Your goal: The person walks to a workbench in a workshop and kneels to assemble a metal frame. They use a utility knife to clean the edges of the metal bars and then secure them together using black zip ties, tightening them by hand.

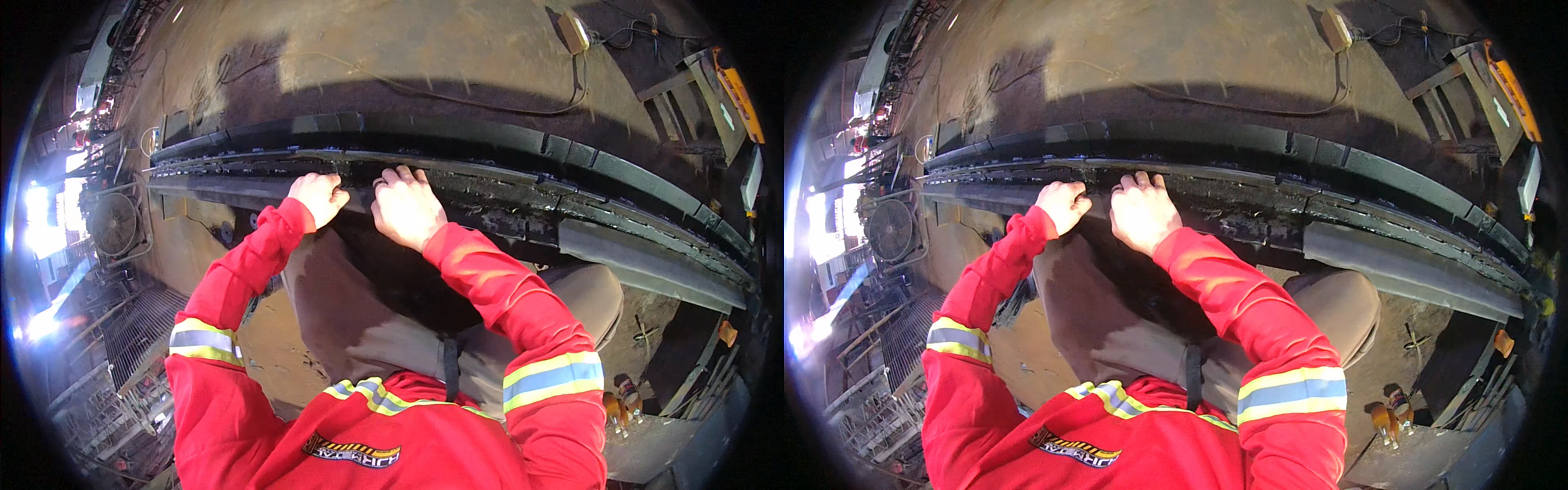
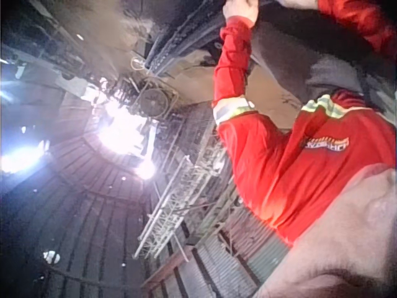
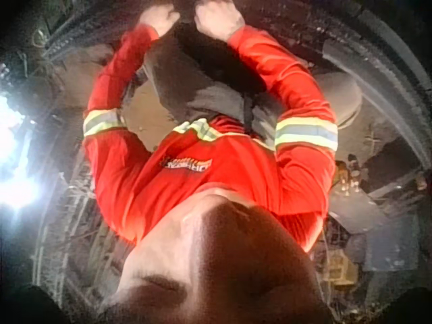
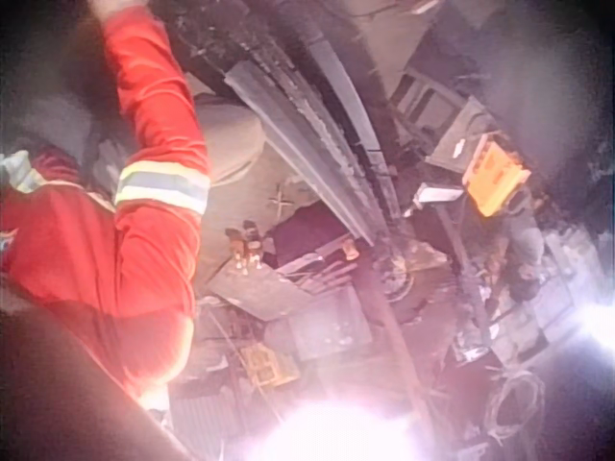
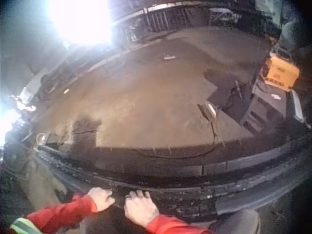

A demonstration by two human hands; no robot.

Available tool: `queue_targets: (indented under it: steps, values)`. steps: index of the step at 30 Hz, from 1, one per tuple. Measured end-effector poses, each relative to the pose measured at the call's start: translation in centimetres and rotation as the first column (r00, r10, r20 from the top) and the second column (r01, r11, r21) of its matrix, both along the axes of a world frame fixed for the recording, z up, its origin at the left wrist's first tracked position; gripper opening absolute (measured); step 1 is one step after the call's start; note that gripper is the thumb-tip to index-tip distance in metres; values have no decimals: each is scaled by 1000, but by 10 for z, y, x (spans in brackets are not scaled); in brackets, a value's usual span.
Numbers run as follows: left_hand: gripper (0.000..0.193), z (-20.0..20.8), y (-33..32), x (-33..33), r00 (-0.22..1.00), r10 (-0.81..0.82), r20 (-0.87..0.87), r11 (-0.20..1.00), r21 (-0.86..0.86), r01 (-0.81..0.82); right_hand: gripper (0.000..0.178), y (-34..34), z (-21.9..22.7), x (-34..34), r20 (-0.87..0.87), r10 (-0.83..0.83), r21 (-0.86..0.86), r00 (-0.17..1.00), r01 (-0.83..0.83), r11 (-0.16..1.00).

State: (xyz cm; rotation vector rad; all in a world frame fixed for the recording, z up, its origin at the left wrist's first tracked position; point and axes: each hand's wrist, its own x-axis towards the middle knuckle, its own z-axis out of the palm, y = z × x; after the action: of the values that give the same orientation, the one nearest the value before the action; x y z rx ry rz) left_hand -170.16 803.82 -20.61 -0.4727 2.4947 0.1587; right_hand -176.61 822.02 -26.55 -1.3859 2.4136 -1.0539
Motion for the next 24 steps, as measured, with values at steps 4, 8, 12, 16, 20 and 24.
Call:
queue_targets:
  steps: [4, 8, 12, 16, 20, 24]
  values:
    - [34, -8, -6, 2, 996, 73, -55, 996, 50, -70, 23, -1, 1, 0, 17, 10, 21, 1000, -11, 1000]
    - [35, -14, -14, 2, 992, 128, -1, 988, 91, -127, 22, -1, 3, 0, 21, 6, 33, 1000, -7, 999]
    - [32, -16, -19, 3, 979, 206, -6, 966, 163, -202, 23, -2, 3, 0, 24, 11, 48, 1000, -12, 999]
    - [33, -12, -24, -5, 981, 171, 88, 959, 215, -186, 24, -2, -1, 0, 47, -8, 25, 999, 6, 1000]
    - [45, -11, -34, -19, 961, 9, 277, 982, 181, -61, 25, -1, -4, 0, 86, -4, 0, 996, 4, 1000]
    - [59, -4, -27, -36, 887, -67, 456, 988, 157, -6, 26, 0, -2, 0, 106, -23, 16, 994, 21, 1000]
